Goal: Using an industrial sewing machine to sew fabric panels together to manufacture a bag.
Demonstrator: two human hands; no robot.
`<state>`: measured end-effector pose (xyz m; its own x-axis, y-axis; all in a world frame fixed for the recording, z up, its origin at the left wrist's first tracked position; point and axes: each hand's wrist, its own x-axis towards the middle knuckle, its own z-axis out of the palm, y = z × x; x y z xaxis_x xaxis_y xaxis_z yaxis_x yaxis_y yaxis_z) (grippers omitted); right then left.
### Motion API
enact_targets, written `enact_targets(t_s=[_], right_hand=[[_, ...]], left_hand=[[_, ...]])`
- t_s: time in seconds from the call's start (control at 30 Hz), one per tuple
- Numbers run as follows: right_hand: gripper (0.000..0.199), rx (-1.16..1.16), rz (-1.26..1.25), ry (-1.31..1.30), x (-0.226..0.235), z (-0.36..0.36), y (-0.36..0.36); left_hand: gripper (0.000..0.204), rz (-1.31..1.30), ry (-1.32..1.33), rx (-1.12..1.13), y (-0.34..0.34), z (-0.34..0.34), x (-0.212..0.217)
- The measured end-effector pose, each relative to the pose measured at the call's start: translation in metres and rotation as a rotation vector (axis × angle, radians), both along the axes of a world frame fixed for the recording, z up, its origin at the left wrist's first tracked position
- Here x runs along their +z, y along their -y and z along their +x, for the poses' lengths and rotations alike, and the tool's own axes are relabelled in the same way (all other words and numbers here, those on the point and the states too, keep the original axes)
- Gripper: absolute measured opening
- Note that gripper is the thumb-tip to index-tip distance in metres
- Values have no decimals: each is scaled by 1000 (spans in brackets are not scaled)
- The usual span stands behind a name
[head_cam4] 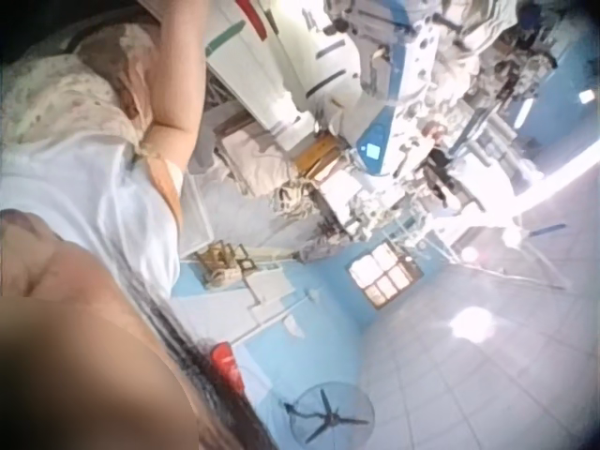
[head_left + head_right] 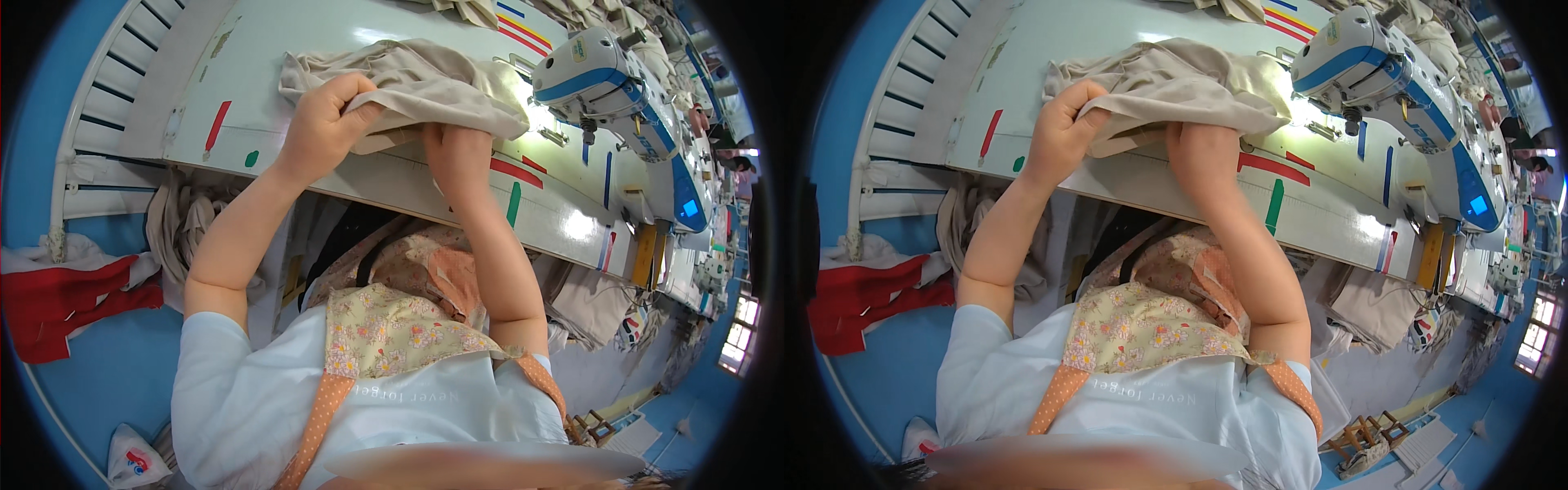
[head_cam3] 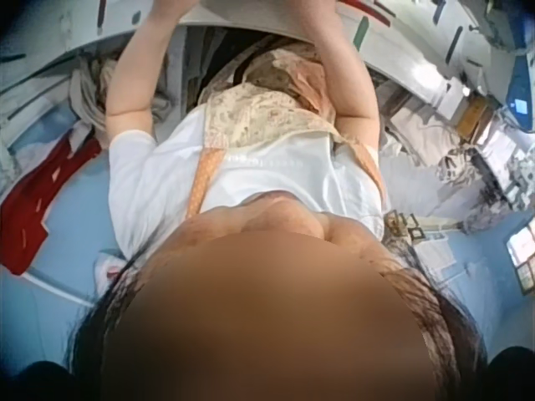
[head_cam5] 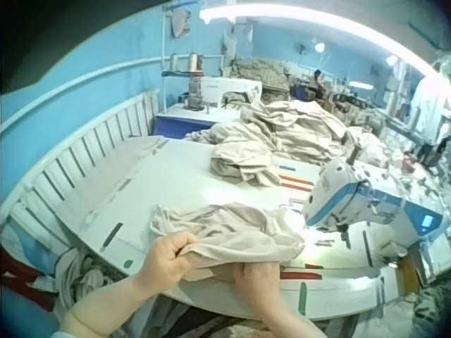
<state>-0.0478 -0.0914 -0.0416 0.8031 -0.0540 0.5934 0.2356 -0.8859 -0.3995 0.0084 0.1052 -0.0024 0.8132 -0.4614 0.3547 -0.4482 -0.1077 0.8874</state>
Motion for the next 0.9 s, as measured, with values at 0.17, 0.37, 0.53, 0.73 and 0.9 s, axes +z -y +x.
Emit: enact_targets(t_s=[0.17, 0.37, 0.53, 0.73, 0.9], right_hand=[[30, 184, 14, -15, 23, -33, -12], [61, 12, -119, 244, 33, -9, 5], [25, 98, 80, -304, 22, -4, 34], [30, 322, 902, -762, 52, -11, 10], [46, 627, 1714, -629, 45, -21, 27]], left_hand=[[27, -125, -140, 58, -12, 0, -6], [30, -75, -274, -178, -26, -3, 11], [31, 522, 268, -134, -46, 7, 18], [57, 690, 637, 755, -94, 75, -12], [48, 405, 1224, 369, -76, 23, -2]])
